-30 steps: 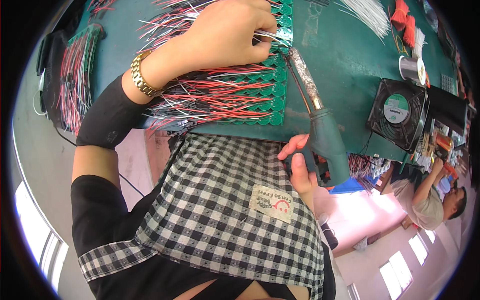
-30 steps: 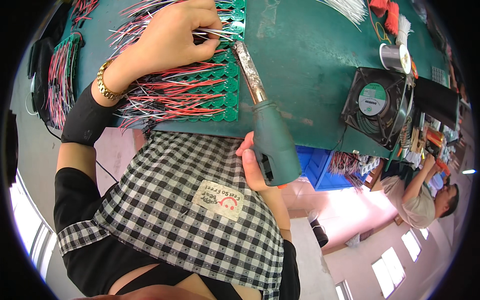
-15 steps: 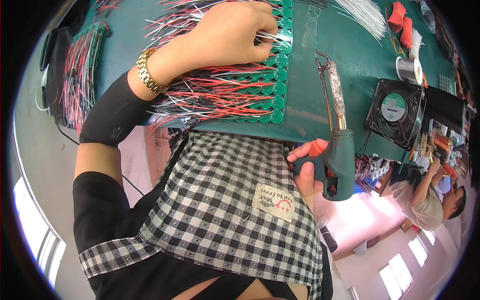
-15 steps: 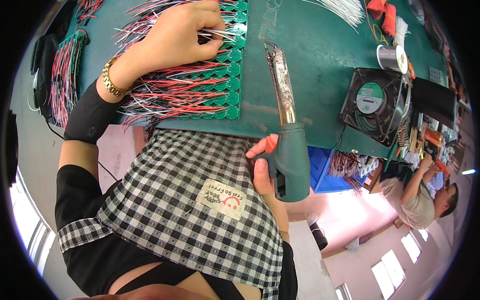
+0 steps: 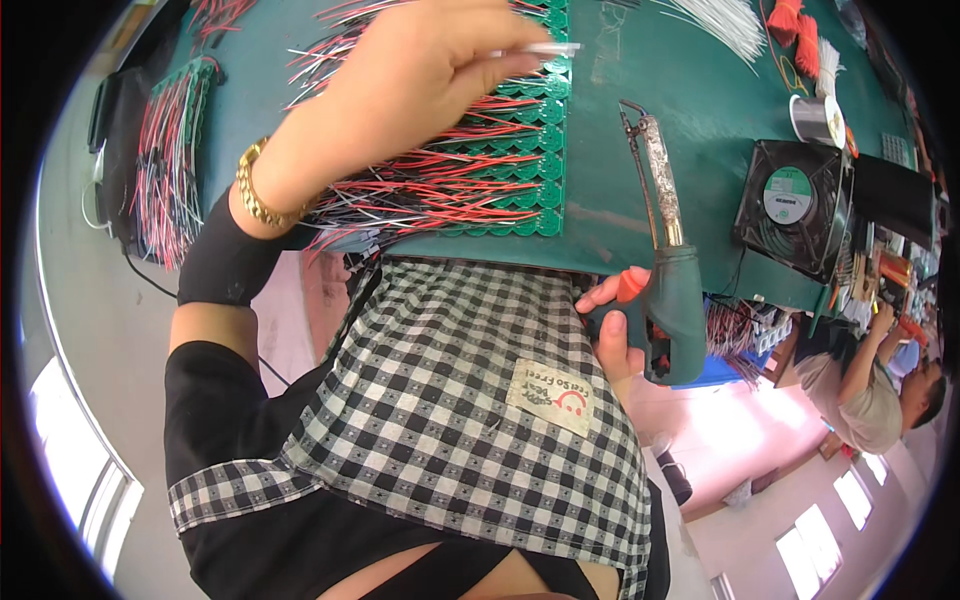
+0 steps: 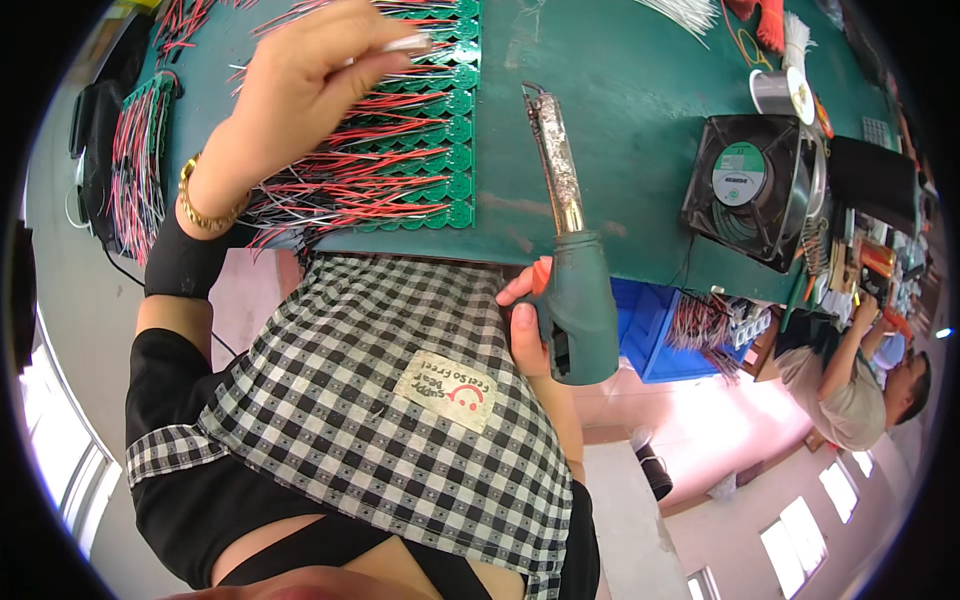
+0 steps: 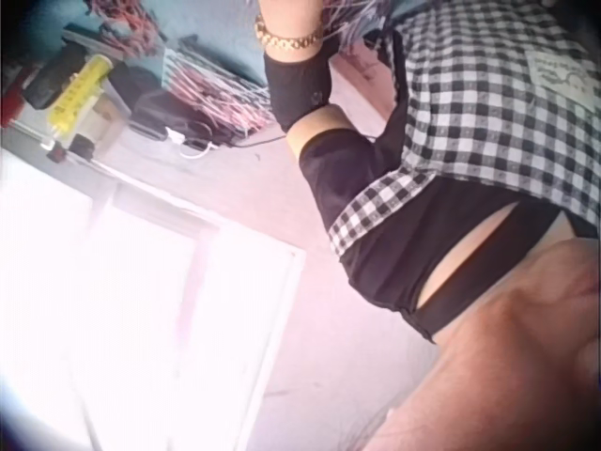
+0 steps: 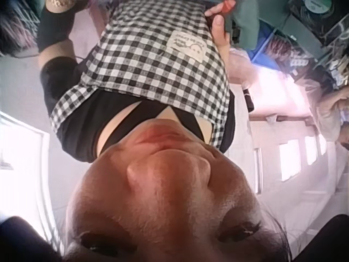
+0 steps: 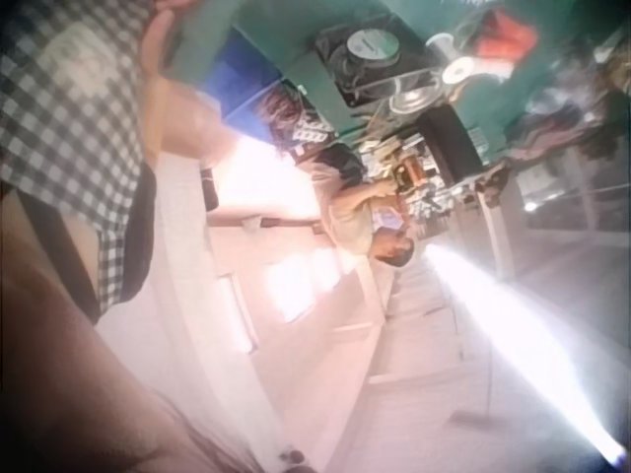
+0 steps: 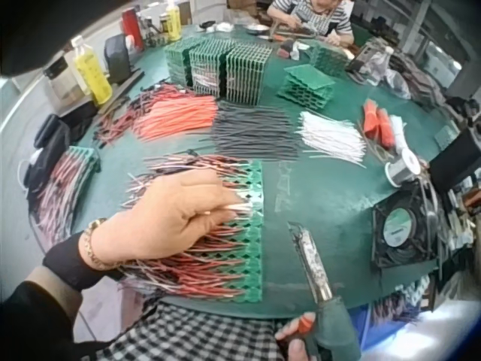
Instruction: The person attaches wires to circuit board panels by taking wires from the table, positioning them onto the circuit boards, and soldering them in place using a soldering tool.
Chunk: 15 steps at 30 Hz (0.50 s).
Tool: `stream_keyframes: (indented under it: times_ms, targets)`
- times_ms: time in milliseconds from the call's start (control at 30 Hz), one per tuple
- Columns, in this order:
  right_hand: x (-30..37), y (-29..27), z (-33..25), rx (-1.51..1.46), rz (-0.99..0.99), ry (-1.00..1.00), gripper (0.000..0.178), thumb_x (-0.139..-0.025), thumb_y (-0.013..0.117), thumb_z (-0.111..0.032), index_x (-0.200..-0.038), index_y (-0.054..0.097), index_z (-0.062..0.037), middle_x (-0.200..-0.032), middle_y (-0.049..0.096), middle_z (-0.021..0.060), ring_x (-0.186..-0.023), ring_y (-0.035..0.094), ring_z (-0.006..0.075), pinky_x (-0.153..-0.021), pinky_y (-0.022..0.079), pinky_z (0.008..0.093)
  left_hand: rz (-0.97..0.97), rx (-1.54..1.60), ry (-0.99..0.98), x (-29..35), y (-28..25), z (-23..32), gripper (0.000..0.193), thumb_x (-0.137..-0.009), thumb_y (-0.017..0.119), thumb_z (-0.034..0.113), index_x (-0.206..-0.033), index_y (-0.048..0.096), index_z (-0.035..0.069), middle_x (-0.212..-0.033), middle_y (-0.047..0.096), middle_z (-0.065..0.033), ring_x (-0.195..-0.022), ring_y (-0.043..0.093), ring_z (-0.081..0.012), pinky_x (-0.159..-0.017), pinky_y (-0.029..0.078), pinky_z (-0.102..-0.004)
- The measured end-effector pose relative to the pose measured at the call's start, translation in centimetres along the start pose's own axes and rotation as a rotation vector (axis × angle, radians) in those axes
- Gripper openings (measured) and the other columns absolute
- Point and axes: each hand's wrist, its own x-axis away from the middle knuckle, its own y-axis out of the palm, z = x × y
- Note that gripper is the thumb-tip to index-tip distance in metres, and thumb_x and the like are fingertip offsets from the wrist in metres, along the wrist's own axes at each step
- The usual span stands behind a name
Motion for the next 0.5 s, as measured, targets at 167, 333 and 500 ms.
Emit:
stream_keyframes:
  times_ms: [167,333,500]
  targets:
    - [0.3,0.5,-0.5,0.004,0.067,0.044,0.044,-0.083,0.061,-0.019,-0.119,0.046,0.0013,-0.081,0.057,0.0109,-0.066,0.056,0.0173,-0.061,0.045,0.0297,-0.001,0.029,-0.060,1.9,3.4,-0.2,0.011,-0.072,0.065,-0.001,-0.082,0.060,0.000,-0.073,0.054,-0.0087,-0.065,0.058,-0.0225,-0.058,0.048,-0.0293]
    - [0.1,0.2,-1.3,0.066,-0.081,0.107,0.039,-0.082,0.061,-0.016,-0.113,0.049,0.0029,-0.082,0.057,0.0092,-0.067,0.056,0.0158,-0.062,0.046,0.0293,-0.026,-0.121,-0.131,2.0,4.1,-0.2,0.010,-0.069,0.064,0.003,-0.079,0.060,0.002,-0.073,0.056,-0.0088,-0.065,0.058,-0.0250,-0.059,0.048,-0.0333]
    - [-0.2,0.8,-2.1,0.031,-0.070,0.284,0.029,-0.079,0.060,-0.012,-0.104,0.053,0.0009,-0.082,0.056,0.0068,-0.070,0.055,0.0143,-0.065,0.047,0.0288,-0.011,-0.069,-0.138,2.2,3.7,-0.2,0.010,-0.069,0.062,0.003,-0.078,0.059,0.002,-0.073,0.056,-0.0086,-0.064,0.058,-0.0237,-0.058,0.047,-0.0326]
